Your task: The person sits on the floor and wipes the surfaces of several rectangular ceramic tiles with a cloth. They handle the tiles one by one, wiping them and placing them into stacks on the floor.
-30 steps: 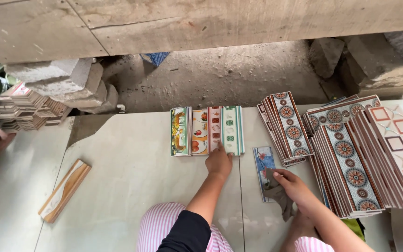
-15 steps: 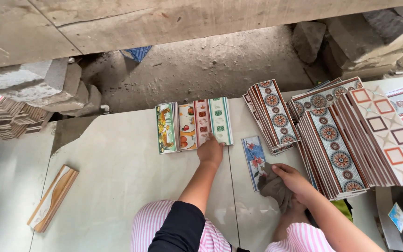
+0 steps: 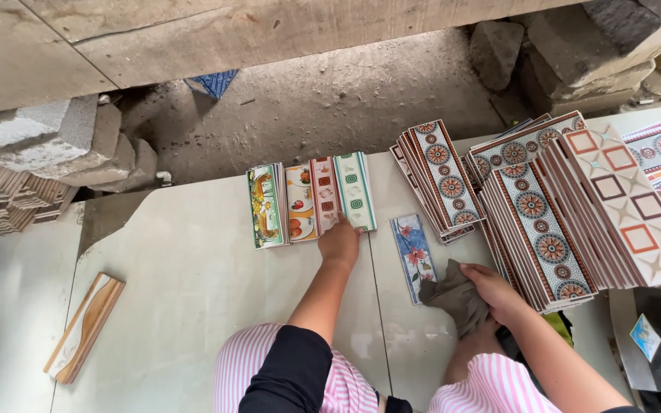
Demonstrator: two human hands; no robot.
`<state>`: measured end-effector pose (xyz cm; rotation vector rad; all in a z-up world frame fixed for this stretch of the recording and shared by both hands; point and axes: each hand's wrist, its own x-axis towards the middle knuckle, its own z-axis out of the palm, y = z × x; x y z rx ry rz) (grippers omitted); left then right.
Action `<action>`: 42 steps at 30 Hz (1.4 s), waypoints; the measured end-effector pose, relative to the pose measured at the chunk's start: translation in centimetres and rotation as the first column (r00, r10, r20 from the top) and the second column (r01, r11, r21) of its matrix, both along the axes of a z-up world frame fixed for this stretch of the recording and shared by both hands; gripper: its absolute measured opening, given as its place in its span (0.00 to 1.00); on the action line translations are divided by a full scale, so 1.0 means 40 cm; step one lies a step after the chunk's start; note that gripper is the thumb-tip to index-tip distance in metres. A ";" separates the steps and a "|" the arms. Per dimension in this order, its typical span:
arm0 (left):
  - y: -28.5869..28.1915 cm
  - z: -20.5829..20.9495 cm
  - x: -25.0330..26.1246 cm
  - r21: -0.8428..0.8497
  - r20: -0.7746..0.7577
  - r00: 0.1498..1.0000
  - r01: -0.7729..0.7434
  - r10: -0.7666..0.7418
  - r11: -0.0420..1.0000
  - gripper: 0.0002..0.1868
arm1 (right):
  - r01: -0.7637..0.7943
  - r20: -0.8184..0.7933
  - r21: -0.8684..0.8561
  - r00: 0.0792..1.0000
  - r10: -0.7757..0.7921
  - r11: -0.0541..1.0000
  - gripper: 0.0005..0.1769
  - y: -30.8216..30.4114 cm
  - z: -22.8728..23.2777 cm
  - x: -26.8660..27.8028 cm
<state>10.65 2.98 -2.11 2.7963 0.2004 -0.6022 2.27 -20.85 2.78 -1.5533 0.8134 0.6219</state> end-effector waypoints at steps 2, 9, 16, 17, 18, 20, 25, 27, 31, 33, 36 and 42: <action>-0.009 0.052 -0.018 0.003 -0.002 1.000 -0.016 0.016 1.000 0.30 | -0.014 0.000 -0.020 1.000 0.014 1.000 0.30 -0.008 -0.008 -0.003; -0.125 -0.133 -0.195 -0.742 0.033 0.808 -0.374 0.588 0.556 0.21 | -0.191 0.063 -0.147 0.977 0.202 0.970 0.30 -0.037 -0.108 -0.014; -0.269 -0.115 -0.294 -0.819 -0.196 0.799 -0.452 0.568 0.353 0.29 | -0.296 0.118 -0.124 0.943 0.310 0.947 0.31 -0.015 -0.198 -0.030; -0.271 -0.067 -0.289 -0.837 -0.276 0.787 -0.479 0.551 0.265 0.31 | -0.285 0.119 -0.111 0.947 0.298 0.952 0.30 -0.018 -0.210 -0.032; -0.275 -0.019 -0.284 -0.845 -0.354 0.773 -0.506 0.527 0.175 0.34 | -0.275 0.120 -0.097 0.951 0.285 0.957 0.29 -0.023 -0.222 -0.035; -0.273 -0.038 -0.286 -0.824 -0.394 0.771 -0.538 0.500 0.181 0.35 | -0.211 0.110 -0.048 0.970 0.215 0.976 0.28 -0.011 -0.174 -0.040; -0.245 -0.023 -0.291 -0.763 -0.504 0.729 -0.627 0.463 0.158 0.38 | -0.032 0.065 0.082 0.998 0.027 0.996 0.26 0.034 -0.028 -0.056; -0.231 0.018 -0.290 -0.709 -0.560 0.715 -0.675 0.418 0.205 0.41 | 0.083 -0.007 0.140 0.997 -0.083 0.987 0.27 0.066 0.067 -0.064; -0.226 0.000 -0.279 -0.659 -0.634 0.666 -0.731 0.392 0.177 0.14 | 0.221 -0.084 0.249 0.975 -0.207 0.943 0.15 0.024 -0.070 -0.070; -0.227 -0.042 -0.288 -0.698 -0.622 0.661 -0.711 0.421 0.085 0.17 | 0.250 -0.215 0.247 0.956 -0.198 0.936 0.16 0.049 0.016 -0.073; -0.192 -0.090 -0.289 -0.752 -0.631 0.710 -0.658 0.313 -0.022 0.24 | 0.135 -0.140 0.162 0.984 -0.112 0.978 0.16 0.060 0.009 -0.082; -0.134 -0.055 -0.324 -0.685 -0.720 0.687 -0.678 0.103 -0.265 0.10 | -0.324 0.352 -0.320 0.832 0.429 0.890 0.27 0.039 -0.007 -0.082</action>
